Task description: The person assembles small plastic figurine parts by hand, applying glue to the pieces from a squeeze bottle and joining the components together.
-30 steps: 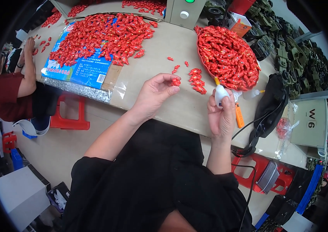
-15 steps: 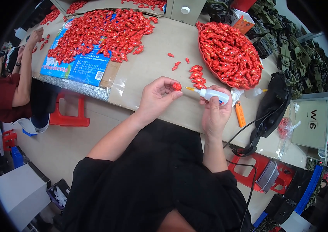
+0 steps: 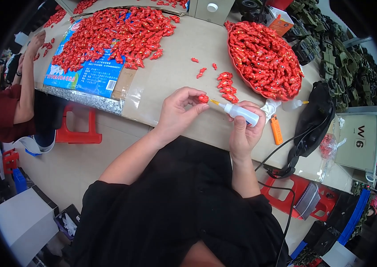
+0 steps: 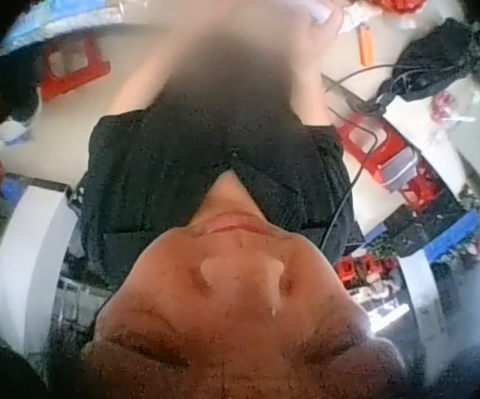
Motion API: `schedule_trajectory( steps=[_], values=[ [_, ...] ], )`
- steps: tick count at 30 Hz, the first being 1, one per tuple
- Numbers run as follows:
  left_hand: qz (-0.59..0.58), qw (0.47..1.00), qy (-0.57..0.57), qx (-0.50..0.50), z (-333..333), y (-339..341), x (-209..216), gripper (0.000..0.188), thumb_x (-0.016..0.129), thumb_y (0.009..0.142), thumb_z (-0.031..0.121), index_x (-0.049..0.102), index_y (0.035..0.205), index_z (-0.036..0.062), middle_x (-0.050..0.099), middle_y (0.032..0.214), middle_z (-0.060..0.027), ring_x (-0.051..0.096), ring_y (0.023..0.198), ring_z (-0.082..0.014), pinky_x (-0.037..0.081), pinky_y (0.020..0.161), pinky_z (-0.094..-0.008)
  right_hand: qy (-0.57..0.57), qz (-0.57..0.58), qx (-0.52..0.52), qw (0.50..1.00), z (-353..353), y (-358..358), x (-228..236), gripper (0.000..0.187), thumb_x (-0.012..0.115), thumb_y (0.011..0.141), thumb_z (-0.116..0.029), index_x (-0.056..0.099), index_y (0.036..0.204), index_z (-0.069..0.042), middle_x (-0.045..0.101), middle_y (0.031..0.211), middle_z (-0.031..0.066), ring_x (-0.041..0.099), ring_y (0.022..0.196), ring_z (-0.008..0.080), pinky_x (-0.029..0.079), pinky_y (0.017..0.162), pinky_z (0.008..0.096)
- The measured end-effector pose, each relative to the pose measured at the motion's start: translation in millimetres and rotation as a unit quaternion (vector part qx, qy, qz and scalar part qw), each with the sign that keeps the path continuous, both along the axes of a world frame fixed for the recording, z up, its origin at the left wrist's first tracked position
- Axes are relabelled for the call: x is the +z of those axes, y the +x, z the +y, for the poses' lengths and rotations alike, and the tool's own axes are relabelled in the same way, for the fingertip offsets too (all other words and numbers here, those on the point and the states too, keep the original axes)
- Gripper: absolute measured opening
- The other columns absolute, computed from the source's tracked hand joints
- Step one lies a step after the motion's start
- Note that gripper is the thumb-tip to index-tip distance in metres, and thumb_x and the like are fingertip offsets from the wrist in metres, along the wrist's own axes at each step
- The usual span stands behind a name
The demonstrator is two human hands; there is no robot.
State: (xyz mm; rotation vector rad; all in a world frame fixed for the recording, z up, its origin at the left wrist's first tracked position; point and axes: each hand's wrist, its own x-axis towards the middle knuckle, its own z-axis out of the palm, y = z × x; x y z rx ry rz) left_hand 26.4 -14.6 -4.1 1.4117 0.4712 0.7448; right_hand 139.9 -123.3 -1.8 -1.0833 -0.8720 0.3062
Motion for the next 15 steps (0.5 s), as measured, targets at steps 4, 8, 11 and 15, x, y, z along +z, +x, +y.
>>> schedule_trajectory(
  steps=[4,8,11,15],
  values=[
    [0.001,1.0,0.011,-0.002,0.6,0.1,-1.6,0.023,0.06,0.075,-0.003,0.052,0.096,-0.0028,0.055,0.085,-0.0044,0.054,0.079,-0.0089,0.044,0.073,-0.0211,-0.008,-0.022,-0.011,1.0,0.5,0.4,-2.1,0.027,0.056,0.082,-0.017,0.039,0.097,-0.002,0.046,0.096,0.0128,0.049,0.071,0.0141,0.042,0.063,0.0247],
    [0.002,1.0,0.016,-0.001,0.6,-0.4,-1.3,0.023,0.061,0.074,-0.003,0.052,0.096,-0.0029,0.055,0.085,-0.0047,0.054,0.08,-0.0093,0.044,0.073,-0.0214,-0.015,-0.023,-0.011,1.0,0.3,-0.6,0.2,0.027,0.055,0.082,-0.017,0.039,0.097,-0.002,0.047,0.097,0.0125,0.049,0.071,0.0134,0.042,0.063,0.0235],
    [-0.007,1.0,0.016,0.007,0.4,0.6,-1.6,0.022,0.062,0.073,-0.002,0.053,0.093,-0.002,0.056,0.085,-0.0047,0.054,0.078,-0.0092,0.045,0.071,-0.0215,-0.018,-0.019,-0.007,1.0,0.3,-1.0,0.6,0.027,0.055,0.082,-0.017,0.039,0.097,-0.002,0.047,0.097,0.0124,0.049,0.071,0.013,0.042,0.063,0.023],
    [-0.015,1.0,0.013,0.017,-0.1,1.6,-3.2,0.02,0.063,0.072,-0.002,0.054,0.09,-0.0013,0.056,0.083,-0.0047,0.054,0.075,-0.0091,0.045,0.068,-0.0214,-0.019,-0.029,-0.01,0.999,0.5,-0.9,0.5,0.027,0.055,0.082,-0.017,0.039,0.097,-0.002,0.046,0.097,0.0123,0.049,0.071,0.0127,0.042,0.064,0.023]
  ],
)
